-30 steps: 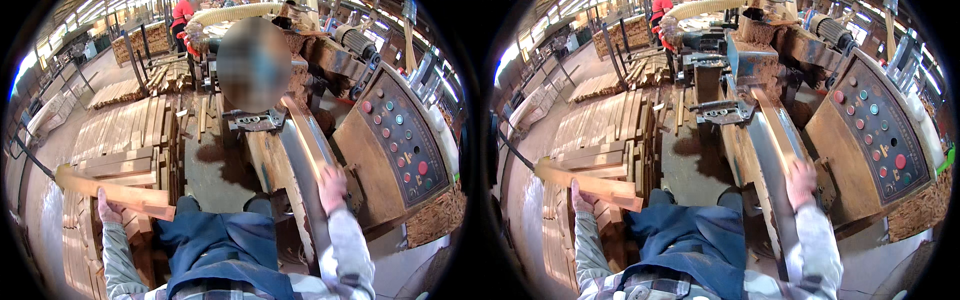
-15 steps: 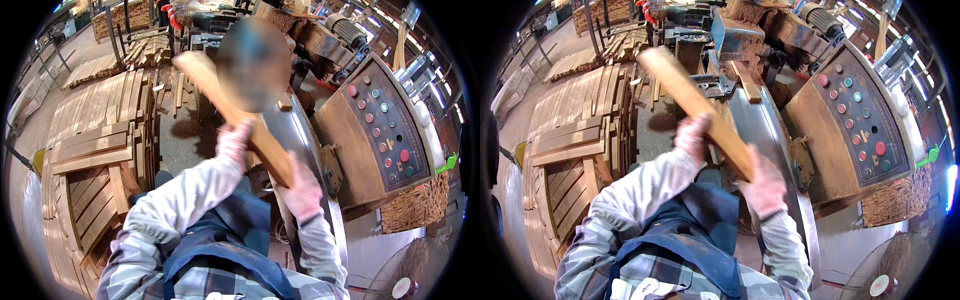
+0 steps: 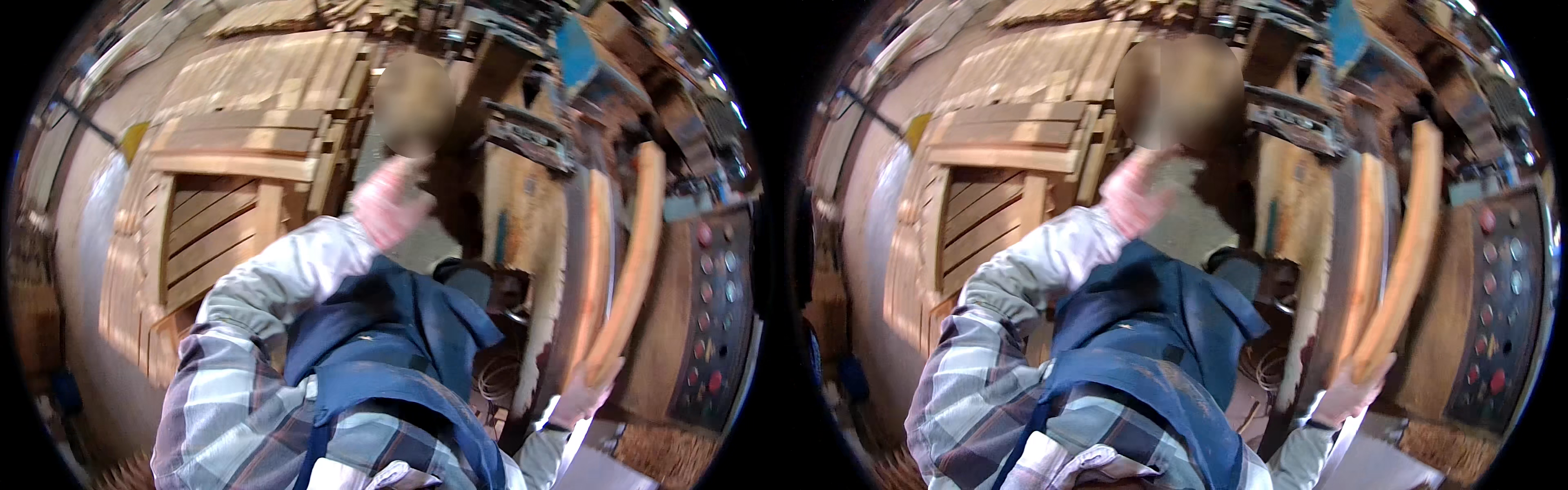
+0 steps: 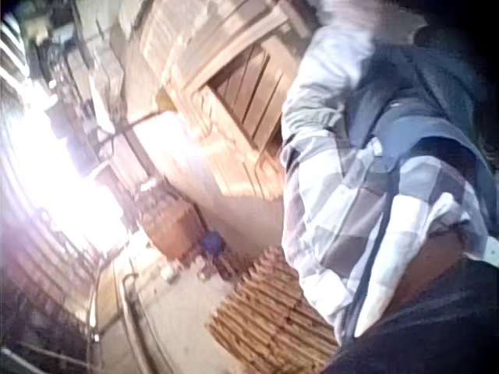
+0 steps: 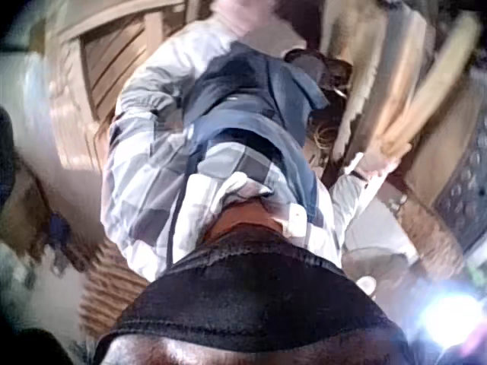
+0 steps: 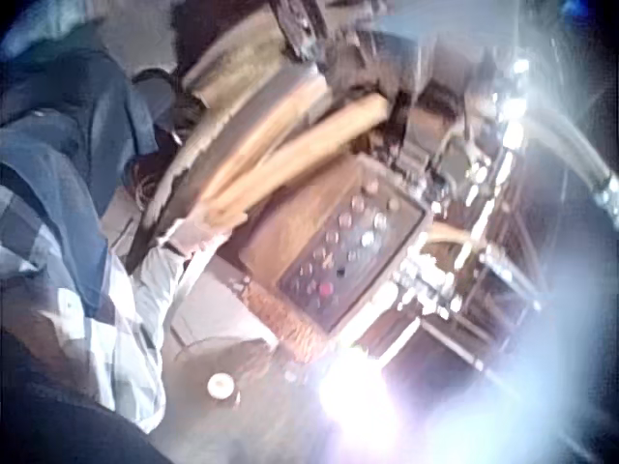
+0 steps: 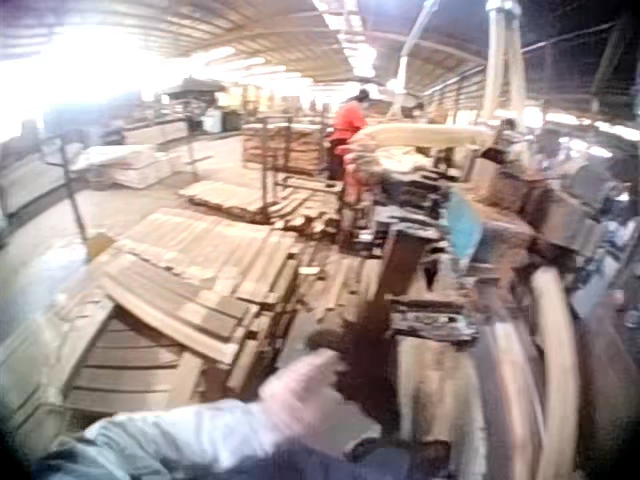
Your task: The person repeatedly picks up wooden planks from a pile and feeds them into a planer machine. After the planks are processed, they are placed onto a growing stack of finished wood. The person continues this cycle of picking, feeding, and stacking throughout the clip.
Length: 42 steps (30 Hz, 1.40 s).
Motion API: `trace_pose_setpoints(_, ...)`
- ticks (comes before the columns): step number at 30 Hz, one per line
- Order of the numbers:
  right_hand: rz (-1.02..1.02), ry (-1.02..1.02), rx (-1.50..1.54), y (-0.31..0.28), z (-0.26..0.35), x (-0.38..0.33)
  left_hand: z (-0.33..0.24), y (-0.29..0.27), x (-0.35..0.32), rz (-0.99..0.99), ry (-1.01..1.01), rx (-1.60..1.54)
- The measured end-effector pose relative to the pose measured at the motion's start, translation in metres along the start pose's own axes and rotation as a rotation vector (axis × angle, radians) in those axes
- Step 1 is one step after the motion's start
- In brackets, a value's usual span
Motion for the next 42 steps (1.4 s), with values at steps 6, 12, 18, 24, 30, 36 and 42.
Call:
trace_pose_setpoints(6,-0.082,-0.203,0.366,0.119,0.102,0.153,0.072,-0.249,-0.04,0.082,-0.441,1.556)
trace_pose_setpoints(12,0.152,-0.151,0.266,0.122,0.133,0.159,0.131,-0.333,-0.04,0.076,-0.37,1.759)
trace_pose_setpoints(18,0.255,-0.105,0.046,-0.004,0.027,-0.009,0.1,-0.358,-0.038,0.429,-0.159,1.93)
trace_pose_setpoints(24,0.265,0.015,-0.24,-0.041,-0.043,-0.06,0.064,-0.336,0.024,0.294,-0.225,1.972)
trace_pose_setpoints(30,-0.128,-0.251,0.0,0.03,0.035,0.032,0.095,-0.323,0.024,0.502,0.005,1.915)
trace_pose_setpoints(36,-0.085,-0.152,0.181,0.132,0.099,0.152,0.131,-0.326,0.026,0.287,-0.261,1.922)
trace_pose_setpoints(42,-0.111,-0.208,0.101,0.155,0.131,0.186,0.089,-0.299,0.039,0.412,-0.32,1.789)
Point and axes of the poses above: each hand's wrist, its own x-axis towards the middle knuckle, its own y-axis out of the palm, z = x × y, the point moved 2 cm from there along x, towards the middle knuckle, and after that the axes turned 1 degree about y, right-handed, at the moved point
